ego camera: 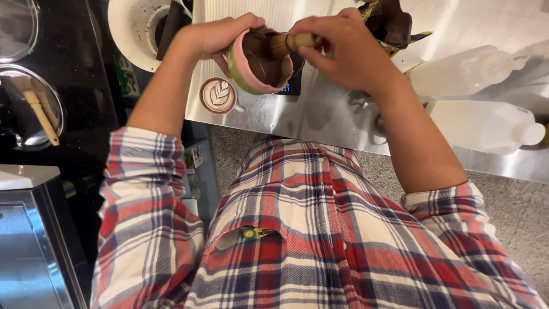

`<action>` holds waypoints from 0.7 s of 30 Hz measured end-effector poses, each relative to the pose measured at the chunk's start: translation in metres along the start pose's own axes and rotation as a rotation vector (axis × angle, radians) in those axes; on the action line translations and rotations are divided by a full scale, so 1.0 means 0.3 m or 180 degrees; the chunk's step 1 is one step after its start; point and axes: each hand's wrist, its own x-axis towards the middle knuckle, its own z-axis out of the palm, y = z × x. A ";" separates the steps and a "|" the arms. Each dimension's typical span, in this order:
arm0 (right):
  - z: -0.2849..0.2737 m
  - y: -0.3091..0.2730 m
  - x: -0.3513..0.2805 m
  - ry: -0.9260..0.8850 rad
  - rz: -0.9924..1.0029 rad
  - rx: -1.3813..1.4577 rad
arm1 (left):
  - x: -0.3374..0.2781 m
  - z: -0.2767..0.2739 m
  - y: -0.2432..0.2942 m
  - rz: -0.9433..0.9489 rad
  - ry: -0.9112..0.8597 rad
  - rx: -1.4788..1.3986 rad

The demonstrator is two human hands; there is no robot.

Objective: Preparing a matcha beverage by weighing dark liquid, whisking it with powder in a bowl, and adding milk.

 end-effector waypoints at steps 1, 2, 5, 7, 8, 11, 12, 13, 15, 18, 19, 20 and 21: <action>-0.015 0.003 -0.006 0.0039 0.0072 0.0240 | 0.003 0.009 -0.027 0.0200 0.0215 -0.0131; -0.014 0.005 -0.010 0.0042 0.0066 0.0227 | -0.009 0.026 -0.041 0.0213 0.0220 -0.0127; -0.015 0.006 -0.035 -0.0013 0.0440 0.0338 | -0.035 0.090 -0.070 0.0484 0.0561 -0.0606; -0.005 -0.005 -0.057 -0.0075 0.0262 0.0195 | -0.057 0.135 -0.075 0.0831 0.0761 -0.1184; -0.007 -0.007 -0.068 -0.0073 0.0275 0.0186 | -0.065 0.156 -0.075 0.0837 0.0746 -0.1181; -0.019 -0.005 -0.094 0.0075 0.0700 0.0887 | -0.085 0.213 -0.077 0.1114 0.0912 -0.1430; -0.021 -0.006 -0.108 0.0011 0.0630 0.0658 | -0.089 0.238 -0.086 0.1171 0.0977 -0.1567; -0.023 -0.007 -0.122 -0.0055 0.0559 0.0430 | -0.093 0.263 -0.095 0.1227 0.1041 -0.1703; -0.024 -0.011 -0.149 0.0098 0.0660 0.0780 | -0.076 0.304 -0.126 0.1284 0.1038 -0.1836; -0.033 0.001 -0.179 0.0117 0.0678 0.1099 | -0.091 0.361 -0.108 0.1427 0.1098 -0.1966; -0.034 0.003 -0.201 -0.0066 0.0645 0.1097 | -0.103 0.392 -0.096 0.1462 0.1134 -0.2011; -0.041 0.024 -0.246 -0.0055 0.0690 0.1088 | -0.087 0.425 -0.102 0.1454 0.1087 -0.2012; -0.049 0.045 -0.293 0.0138 0.0817 0.1218 | -0.070 0.457 -0.109 0.1445 0.1012 -0.2233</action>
